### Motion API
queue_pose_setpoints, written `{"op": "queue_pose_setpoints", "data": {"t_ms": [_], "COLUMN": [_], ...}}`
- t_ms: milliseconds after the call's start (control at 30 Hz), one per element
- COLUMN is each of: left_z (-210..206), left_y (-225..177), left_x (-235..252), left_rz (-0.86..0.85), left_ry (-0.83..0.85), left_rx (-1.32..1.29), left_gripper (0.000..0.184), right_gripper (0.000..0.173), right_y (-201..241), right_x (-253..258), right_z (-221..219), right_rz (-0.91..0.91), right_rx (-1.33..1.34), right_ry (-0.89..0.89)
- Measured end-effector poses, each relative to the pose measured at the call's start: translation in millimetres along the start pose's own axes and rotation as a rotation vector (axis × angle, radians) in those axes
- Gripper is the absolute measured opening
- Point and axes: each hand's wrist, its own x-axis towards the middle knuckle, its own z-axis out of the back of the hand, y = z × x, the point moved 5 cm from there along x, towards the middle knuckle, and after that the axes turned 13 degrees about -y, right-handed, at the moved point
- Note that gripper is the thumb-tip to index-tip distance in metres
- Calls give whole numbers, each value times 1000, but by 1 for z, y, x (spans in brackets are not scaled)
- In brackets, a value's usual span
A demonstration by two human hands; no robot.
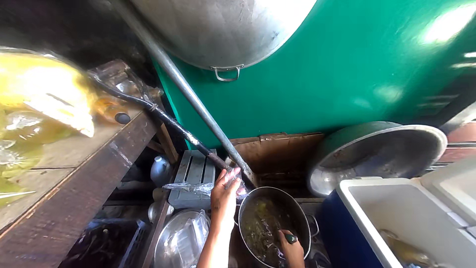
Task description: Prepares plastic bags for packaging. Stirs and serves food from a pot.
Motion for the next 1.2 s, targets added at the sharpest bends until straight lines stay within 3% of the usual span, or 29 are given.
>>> {"op": "queue_pose_setpoints", "data": {"t_ms": [133,300,433,667,800,933,1200], "left_z": [1,-1,-2,-1,-3,-4,-7], "left_y": [-1,3,3,1,4,7,6], "left_x": [-1,0,0,0,0,-1,-2], "left_rz": [10,7,7,4,-22,-23,-22], "left_ry": [-4,4,10,10,30,37,51], "left_rx": [-3,10,9,2,-13,6,5], "left_gripper": [26,25,25,26,26,26,25], "right_gripper": [27,32,32,28,33,36,30], "right_y": [10,21,21,14,17,16,11], "right_x": [-9,-21,-21,-3,-12,-19,-4], "right_z": [5,-17,-24,-7,-17,-31,-4], "right_rz": [119,380,311,219,326,291,156], "right_rx": [33,-176,-207,-61,-168,-243,-47], "right_ry": [-51,192,236,54,237,338,124]}}
